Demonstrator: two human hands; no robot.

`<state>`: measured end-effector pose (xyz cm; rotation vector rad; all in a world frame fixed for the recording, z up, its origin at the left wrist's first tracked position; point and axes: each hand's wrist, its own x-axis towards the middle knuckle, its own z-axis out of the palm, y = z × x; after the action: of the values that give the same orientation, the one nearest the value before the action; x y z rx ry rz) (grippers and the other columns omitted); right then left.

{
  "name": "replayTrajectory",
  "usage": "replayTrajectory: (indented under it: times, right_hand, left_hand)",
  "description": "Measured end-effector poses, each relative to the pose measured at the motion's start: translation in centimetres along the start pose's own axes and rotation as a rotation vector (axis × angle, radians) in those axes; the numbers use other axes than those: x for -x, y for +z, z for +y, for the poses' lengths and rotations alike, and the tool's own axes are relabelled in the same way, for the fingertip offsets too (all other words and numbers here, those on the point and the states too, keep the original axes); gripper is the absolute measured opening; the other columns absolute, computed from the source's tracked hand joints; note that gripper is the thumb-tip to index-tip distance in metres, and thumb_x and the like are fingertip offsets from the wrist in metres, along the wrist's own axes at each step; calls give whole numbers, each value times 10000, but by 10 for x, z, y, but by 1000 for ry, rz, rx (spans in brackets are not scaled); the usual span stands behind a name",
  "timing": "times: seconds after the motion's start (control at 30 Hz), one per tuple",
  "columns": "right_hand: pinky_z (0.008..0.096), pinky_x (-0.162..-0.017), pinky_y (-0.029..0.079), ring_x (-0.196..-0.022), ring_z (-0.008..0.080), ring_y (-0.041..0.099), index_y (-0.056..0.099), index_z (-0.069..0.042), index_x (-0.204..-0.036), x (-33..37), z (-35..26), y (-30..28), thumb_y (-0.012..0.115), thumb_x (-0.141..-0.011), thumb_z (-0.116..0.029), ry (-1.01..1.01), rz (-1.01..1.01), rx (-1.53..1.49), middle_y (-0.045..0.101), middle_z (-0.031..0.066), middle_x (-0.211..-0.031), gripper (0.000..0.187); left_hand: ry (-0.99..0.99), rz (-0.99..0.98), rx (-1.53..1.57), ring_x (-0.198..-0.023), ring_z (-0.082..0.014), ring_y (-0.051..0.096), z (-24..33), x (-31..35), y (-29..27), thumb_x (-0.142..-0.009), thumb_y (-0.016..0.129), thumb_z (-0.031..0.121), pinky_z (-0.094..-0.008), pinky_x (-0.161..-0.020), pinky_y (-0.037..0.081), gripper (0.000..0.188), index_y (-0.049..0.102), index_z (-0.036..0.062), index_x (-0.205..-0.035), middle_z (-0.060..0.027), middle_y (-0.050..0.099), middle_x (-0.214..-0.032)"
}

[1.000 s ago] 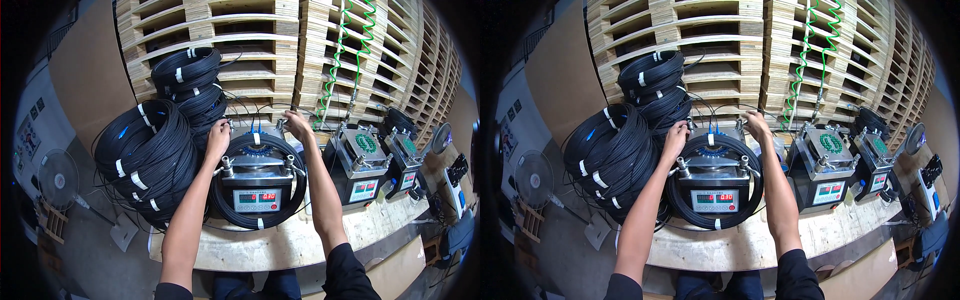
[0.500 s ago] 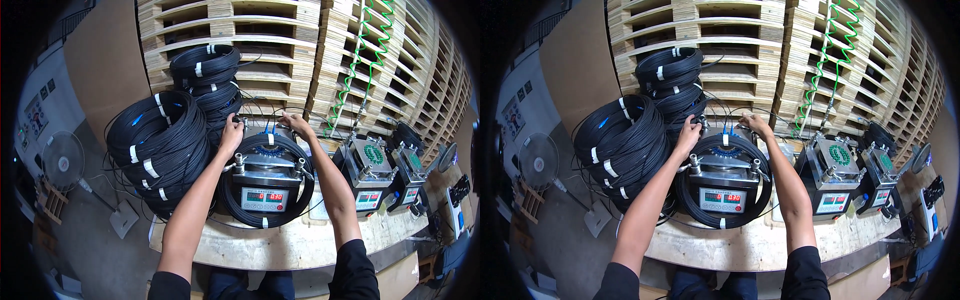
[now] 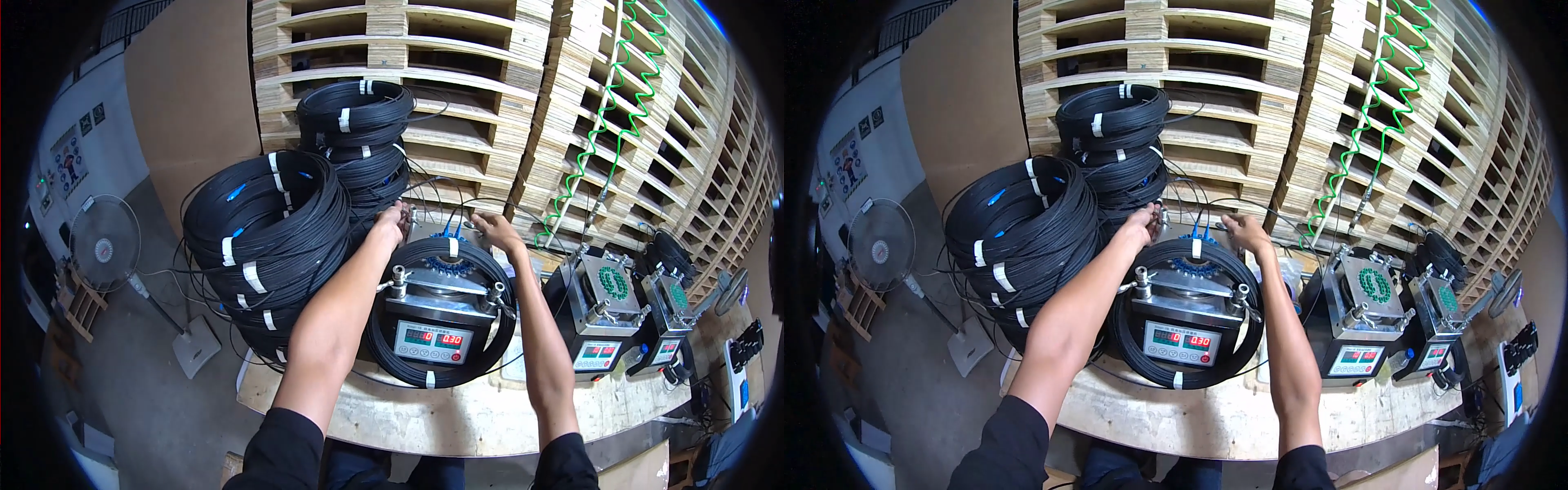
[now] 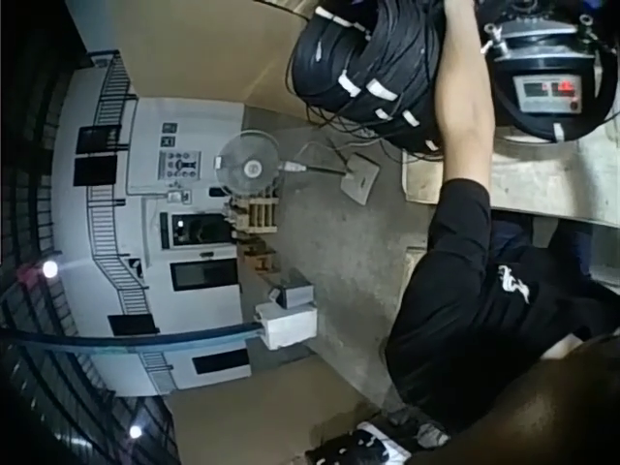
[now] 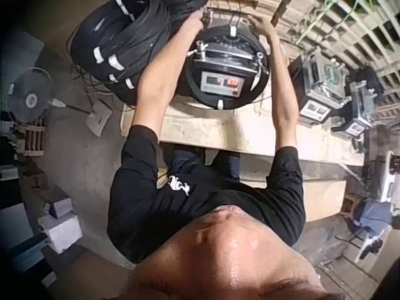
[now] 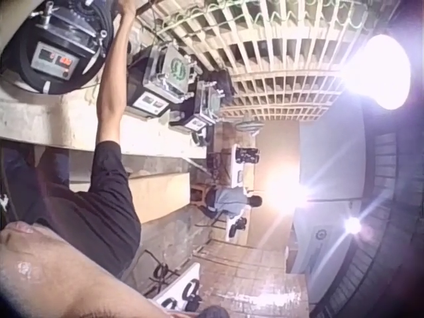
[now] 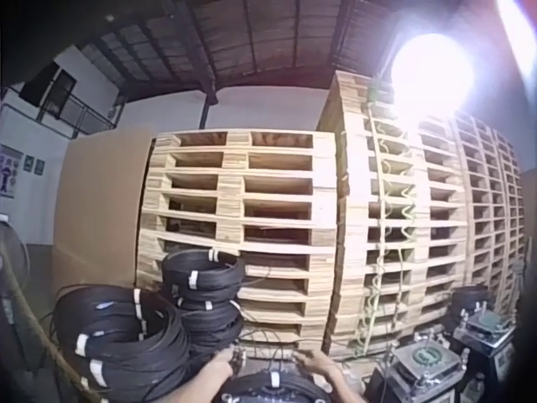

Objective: The recorder uses a specialized industrial machine to polish the connectors of fiber optic or electrical cable coils.

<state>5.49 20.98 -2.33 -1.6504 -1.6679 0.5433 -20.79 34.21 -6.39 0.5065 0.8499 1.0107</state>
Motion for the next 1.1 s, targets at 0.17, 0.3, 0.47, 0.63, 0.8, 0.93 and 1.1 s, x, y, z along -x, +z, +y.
replayTrajectory:
  times: [0.17,0.3,0.47,0.63,0.8,0.93,1.1]
  right_hand:
    - [379,-1106,386,-1322,348,527,520,10,-1403,83,-60,8,623,-972,-391,-113,95,-158,565,262,-1382,597]
    - [394,-1085,395,-1282,372,551,530,18,-1381,111,-73,25,551,-1017,-391,-66,274,-145,587,282,-1335,548]
    - [336,-1038,425,-1208,265,593,553,18,-1366,110,-60,24,534,-1032,-417,-97,305,-179,636,215,-1289,549]
    - [407,-1071,406,-1270,387,552,572,-12,-1345,110,-65,33,550,-1003,-454,-95,300,-178,598,275,-1313,559]
    - [421,-1077,400,-1284,402,535,554,-13,-1363,114,-65,30,539,-999,-482,-6,317,-153,576,286,-1335,594]
    - [422,-1076,401,-1275,417,537,546,-1,-1364,116,-75,28,551,-990,-479,-2,366,-115,581,307,-1313,607]
    - [435,-1020,442,-1199,418,582,558,7,-1336,118,-84,26,572,-987,-431,15,388,-130,609,307,-1261,560]
  left_hand:
    - [-10,73,106,-523,-159,611,5,-8,-12,-1008,591,338,-313,-452,490,245,654,135,-886,-26,701,-751]
    - [13,-4,56,-602,-149,633,8,1,-15,-1021,575,323,-307,-517,515,232,650,140,-900,-27,719,-831]
    - [7,-61,-5,-646,-121,638,-1,13,-18,-1005,607,304,-261,-586,526,209,689,147,-896,-1,736,-872]
    - [-10,-60,-74,-530,-115,604,11,2,-21,-923,728,343,-269,-517,498,213,710,151,-832,23,718,-733]
    - [-49,-119,-357,-536,-130,573,4,16,0,-962,616,499,-287,-481,437,392,751,147,-856,-4,706,-722]
    - [-69,-260,-453,-585,-146,584,11,31,-4,-1029,264,646,-322,-497,468,733,786,137,-951,-35,678,-684]
    - [70,-249,-490,-1019,-193,645,13,71,5,-1067,174,568,-333,-867,542,693,605,112,-1361,-92,680,-1244]
